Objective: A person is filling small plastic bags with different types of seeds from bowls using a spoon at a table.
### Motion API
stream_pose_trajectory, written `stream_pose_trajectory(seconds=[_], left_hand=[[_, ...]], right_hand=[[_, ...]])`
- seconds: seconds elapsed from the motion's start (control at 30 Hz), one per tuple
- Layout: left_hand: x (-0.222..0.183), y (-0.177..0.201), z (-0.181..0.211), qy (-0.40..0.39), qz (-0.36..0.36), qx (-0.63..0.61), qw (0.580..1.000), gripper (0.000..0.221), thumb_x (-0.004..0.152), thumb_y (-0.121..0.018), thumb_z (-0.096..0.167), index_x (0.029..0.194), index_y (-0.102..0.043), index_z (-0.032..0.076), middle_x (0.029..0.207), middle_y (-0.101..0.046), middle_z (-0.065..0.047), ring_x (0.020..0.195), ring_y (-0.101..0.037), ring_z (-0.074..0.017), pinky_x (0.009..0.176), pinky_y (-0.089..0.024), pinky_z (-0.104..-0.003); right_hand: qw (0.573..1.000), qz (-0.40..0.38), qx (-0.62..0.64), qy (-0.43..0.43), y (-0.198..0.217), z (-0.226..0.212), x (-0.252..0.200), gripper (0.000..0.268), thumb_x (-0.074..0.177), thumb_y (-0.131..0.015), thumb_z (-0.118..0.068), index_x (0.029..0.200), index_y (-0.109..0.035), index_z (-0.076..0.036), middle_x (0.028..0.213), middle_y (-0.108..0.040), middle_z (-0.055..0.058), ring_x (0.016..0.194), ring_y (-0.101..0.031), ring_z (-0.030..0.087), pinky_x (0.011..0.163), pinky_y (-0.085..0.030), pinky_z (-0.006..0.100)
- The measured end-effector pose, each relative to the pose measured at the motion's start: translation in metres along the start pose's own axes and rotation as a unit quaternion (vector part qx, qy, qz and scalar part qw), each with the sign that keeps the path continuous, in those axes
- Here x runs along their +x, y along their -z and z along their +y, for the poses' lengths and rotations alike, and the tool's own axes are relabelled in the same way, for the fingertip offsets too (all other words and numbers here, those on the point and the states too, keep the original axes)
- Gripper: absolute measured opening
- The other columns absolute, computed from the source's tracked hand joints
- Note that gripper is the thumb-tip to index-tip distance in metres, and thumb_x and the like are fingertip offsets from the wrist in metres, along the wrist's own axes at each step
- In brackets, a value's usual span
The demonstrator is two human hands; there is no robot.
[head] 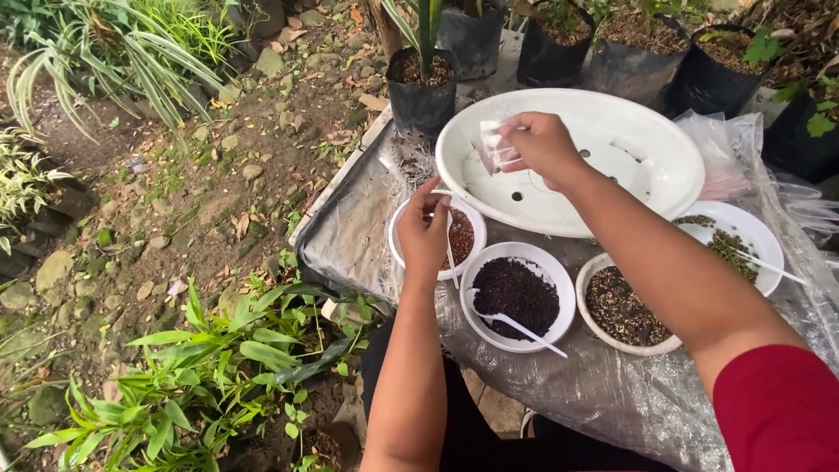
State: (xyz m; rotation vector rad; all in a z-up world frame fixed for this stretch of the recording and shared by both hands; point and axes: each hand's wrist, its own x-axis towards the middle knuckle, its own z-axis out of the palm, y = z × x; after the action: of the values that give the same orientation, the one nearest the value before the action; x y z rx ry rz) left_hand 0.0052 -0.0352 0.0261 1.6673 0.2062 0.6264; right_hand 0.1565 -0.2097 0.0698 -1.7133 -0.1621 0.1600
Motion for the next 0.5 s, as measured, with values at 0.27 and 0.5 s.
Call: stream_pose_trajectory(seconds=[0.27, 0.5], left_hand=[[0.002, 0.001, -0.002, 0.028, 0.04, 0.006, 0.999, 0.026, 0.098, -0.067, 0.01, 0.124, -0.072, 0.012, 0.091, -0.077, -0.01, 0.078, -0.065, -0.0164, 0.067, -0.053, -0.029], [0.005, 0.0, -0.015, 0.025, 0.045, -0.002, 0.999, 0.025, 0.099, -0.066, 0.014, 0.123, -0.072, 0.012, 0.091, -0.077, -0.011, 0.079, -0.066, -0.0168, 0.069, -0.052, -0.03]], right_hand=[[0.999, 0.035, -0.022, -0.027, -0.018, 0.008, 0.023, 0.035, 0.101, -0.054, -0.017, 0.125, -0.062, 0.008, 0.104, -0.067, 0.029, 0.076, -0.076, 0.036, 0.065, -0.071, 0.039], [0.994, 0.012, -0.109, -0.016, -0.04, 0.016, 0.042, 0.036, 0.102, -0.046, -0.014, 0.125, -0.062, 0.008, 0.104, -0.068, 0.033, 0.075, -0.075, 0.037, 0.063, -0.07, 0.038]])
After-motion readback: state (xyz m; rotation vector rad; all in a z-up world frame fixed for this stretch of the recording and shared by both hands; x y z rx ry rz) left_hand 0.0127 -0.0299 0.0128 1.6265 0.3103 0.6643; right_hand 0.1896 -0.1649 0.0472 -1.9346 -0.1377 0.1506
